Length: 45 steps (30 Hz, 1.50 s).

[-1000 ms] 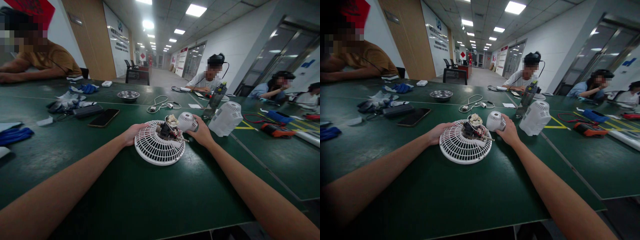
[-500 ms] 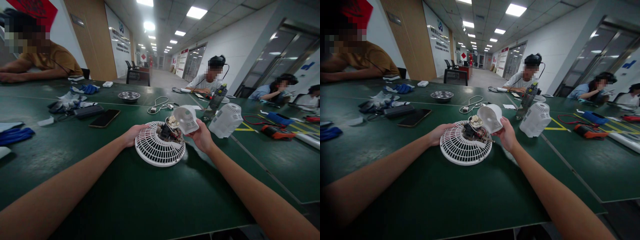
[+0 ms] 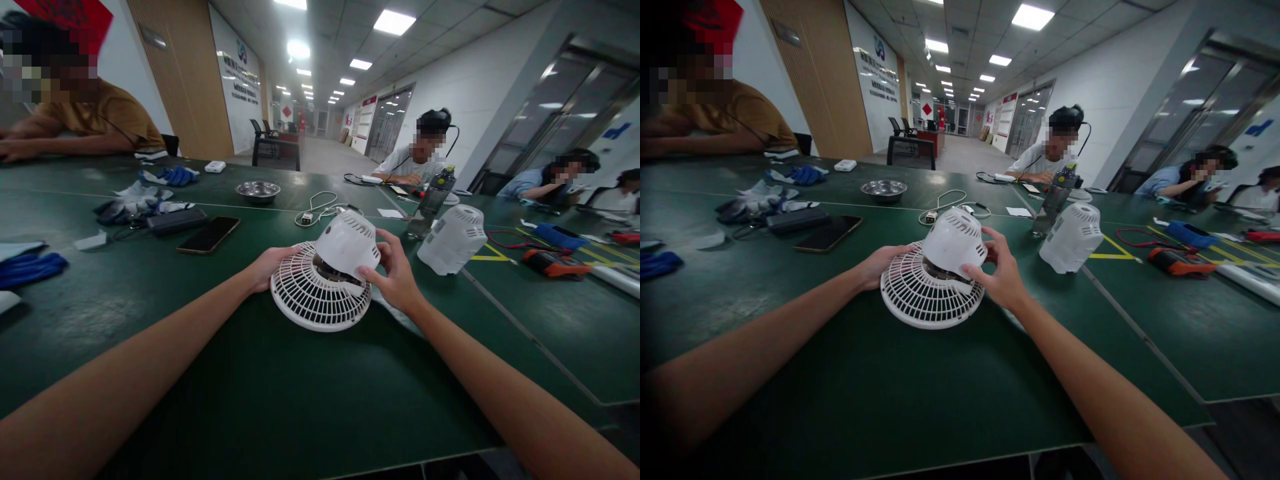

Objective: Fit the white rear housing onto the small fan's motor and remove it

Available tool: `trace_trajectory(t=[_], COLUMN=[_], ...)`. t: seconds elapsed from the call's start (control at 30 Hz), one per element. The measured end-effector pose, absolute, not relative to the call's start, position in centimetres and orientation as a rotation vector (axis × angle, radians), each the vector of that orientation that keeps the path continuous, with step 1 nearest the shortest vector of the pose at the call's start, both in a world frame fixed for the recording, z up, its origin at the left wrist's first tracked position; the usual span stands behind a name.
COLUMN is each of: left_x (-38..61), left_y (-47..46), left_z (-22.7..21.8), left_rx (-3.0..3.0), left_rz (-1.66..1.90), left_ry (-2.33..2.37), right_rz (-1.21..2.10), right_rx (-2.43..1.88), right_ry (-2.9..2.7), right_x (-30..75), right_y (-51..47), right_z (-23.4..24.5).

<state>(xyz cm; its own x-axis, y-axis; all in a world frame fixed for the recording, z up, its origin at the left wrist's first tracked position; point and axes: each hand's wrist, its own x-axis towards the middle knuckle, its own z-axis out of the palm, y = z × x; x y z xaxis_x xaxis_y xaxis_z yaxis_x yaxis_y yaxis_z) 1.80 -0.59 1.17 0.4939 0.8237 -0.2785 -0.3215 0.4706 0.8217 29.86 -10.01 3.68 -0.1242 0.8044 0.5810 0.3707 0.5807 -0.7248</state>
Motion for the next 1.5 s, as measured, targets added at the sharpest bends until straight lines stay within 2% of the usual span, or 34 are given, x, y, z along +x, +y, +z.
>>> trace_trajectory(t=[0.13, 0.3, 0.5, 0.67, 0.87, 1.33, 1.5], left_x=[2.0, 2.3, 1.8, 2.2, 2.7, 2.2, 2.3], left_y=[-0.7, -0.8, -1.9, -3.7, -4.0, -3.8, -3.7], left_z=[1.0, 0.8, 2.2, 3.8, 4.3, 3.8, 3.6], left_rx=[0.794, 0.928, 1.715, 2.004, 2.247, 2.317, 2.245], left_rz=[0.827, 0.916, 1.198, 1.032, 0.954, 0.908, 0.911], left_ry=[0.764, 0.830, 1.065, 0.774, 0.735, 0.630, 0.632], right_rz=[0.349, 0.315, 0.424, 0.525, 0.559, 0.142, 0.163], right_rx=[-1.010, -1.045, -1.067, -1.102, -1.063, -1.131, -1.159], right_ry=[-1.823, -1.818, -1.850, -1.907, -1.963, -2.106, -2.083], right_x=[29.6, 29.8, 30.2, 30.1, 30.2, 28.5, 27.8], right_y=[-10.1, -10.1, -10.0, -10.1, -10.3, -11.4, -11.5], right_z=[3.7, 3.6, 3.5, 3.9, 5.1, 6.1, 6.0])
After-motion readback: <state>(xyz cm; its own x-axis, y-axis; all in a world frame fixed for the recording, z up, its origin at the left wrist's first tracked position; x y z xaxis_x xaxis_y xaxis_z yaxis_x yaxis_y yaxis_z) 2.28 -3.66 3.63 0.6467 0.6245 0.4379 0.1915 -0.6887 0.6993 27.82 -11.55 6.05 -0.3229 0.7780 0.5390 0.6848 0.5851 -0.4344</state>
